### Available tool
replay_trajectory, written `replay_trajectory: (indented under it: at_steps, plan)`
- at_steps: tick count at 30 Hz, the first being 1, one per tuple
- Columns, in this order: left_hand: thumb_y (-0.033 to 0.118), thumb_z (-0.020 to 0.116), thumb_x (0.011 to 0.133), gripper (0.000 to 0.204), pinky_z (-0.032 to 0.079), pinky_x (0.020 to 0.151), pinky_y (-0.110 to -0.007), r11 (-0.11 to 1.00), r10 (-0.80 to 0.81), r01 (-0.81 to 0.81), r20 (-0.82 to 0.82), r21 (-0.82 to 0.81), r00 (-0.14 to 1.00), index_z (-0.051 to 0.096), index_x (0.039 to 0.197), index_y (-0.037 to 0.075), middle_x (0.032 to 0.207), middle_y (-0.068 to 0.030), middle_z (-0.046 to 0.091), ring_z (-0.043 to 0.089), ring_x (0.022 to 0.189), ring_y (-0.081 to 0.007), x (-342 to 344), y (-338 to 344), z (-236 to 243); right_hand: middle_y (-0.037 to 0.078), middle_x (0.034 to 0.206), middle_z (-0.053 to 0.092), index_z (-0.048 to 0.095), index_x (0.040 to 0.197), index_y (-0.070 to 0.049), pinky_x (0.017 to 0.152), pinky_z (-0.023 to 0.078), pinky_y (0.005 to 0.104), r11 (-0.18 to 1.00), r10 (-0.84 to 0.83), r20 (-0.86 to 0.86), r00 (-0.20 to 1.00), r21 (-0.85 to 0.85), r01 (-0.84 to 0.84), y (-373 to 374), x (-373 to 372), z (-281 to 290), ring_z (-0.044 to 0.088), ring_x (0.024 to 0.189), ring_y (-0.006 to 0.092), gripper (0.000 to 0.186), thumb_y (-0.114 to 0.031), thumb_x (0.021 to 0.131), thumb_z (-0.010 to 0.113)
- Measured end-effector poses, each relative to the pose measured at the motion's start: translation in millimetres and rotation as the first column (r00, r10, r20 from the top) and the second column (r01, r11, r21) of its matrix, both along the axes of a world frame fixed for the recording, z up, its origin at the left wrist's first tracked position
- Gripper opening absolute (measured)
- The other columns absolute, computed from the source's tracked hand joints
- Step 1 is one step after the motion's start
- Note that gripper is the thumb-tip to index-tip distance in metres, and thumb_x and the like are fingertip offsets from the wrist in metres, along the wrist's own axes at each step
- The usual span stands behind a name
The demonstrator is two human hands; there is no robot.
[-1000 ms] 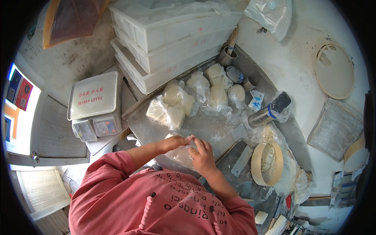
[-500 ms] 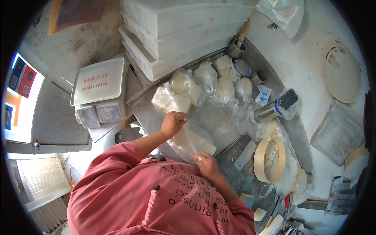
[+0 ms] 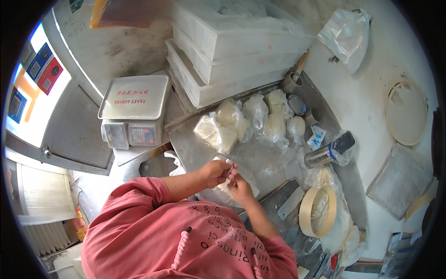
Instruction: The person separates thin sheets of dough, places them into a plastic bag, and puts the bag into a white container. They then retrieve dough balls from the container and place them back on the work surface.
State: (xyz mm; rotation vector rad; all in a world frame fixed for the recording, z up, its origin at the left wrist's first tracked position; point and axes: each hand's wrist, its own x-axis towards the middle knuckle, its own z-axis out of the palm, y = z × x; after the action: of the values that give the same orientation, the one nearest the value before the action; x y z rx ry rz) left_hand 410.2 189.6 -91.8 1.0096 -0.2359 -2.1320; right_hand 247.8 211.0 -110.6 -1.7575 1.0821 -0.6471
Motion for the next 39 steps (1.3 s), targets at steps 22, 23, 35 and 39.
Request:
replay_trajectory:
  at_steps: [22, 23, 35, 39]
  plan:
    - [0.015, 0.065, 0.057, 0.023, 0.045, 0.067, -0.04, 0.015, 0.479, 0.643, 0.57, -0.766, 0.668, 0.064, 0.08, 0.011, 0.079, -0.0097, 0.06, 0.057, 0.076, -0.0305, 2.2, 22.3, -62.8, 0.017, 0.079, 0.051, 0.046, 0.079, -0.004, 0.065, 0.042, 0.0466, 0.843, 0.175, -0.365, 0.915, -0.424, -0.33, -17.1, -12.7, -2.6, 0.051, 0.078, 0.04, 0.017, -0.004, 0.067, 0.06]
    - [0.016, 0.062, 0.056, 0.026, 0.045, 0.067, -0.041, 0.057, 0.44, 0.671, 0.622, -0.739, 0.647, 0.065, 0.081, 0.011, 0.08, -0.0097, 0.061, 0.058, 0.077, -0.0306, 0.1, 22.7, -57.6, 0.017, 0.08, 0.051, 0.047, 0.079, -0.005, 0.065, 0.042, 0.0467, 0.833, 0.139, -0.347, 0.928, -0.466, -0.299, -17.1, -14.5, -6.4, 0.051, 0.078, 0.0401, 0.019, -0.006, 0.067, 0.061]
    - [0.019, 0.061, 0.07, 0.022, 0.047, 0.071, -0.04, 0.433, 0.296, 0.799, 0.903, -0.418, 0.312, 0.067, 0.087, 0.006, 0.084, -0.0167, 0.064, 0.062, 0.081, -0.0311, -23.7, -28.8, -66.3, 0.021, 0.089, 0.06, 0.051, 0.1, -0.007, 0.069, 0.045, 0.0492, 0.871, -0.123, -0.708, 0.695, -0.413, -0.266, -30.0, -17.0, -9.0, 0.056, 0.082, 0.0407, 0.033, -0.034, 0.081, 0.056]
    - [0.021, 0.062, 0.069, 0.019, 0.048, 0.069, -0.04, 0.525, 0.307, 0.833, 0.952, -0.178, 0.01, 0.068, 0.079, 0.007, 0.082, -0.0141, 0.065, 0.063, 0.08, -0.0291, -35.8, -2.7, -46.4, 0.016, 0.078, 0.056, 0.054, 0.08, -0.005, 0.062, 0.044, 0.0484, 0.776, -0.116, -0.653, 0.749, -0.53, -0.342, -28.7, -28.9, -37.4, 0.055, 0.072, 0.0395, 0.016, -0.007, 0.065, 0.059]
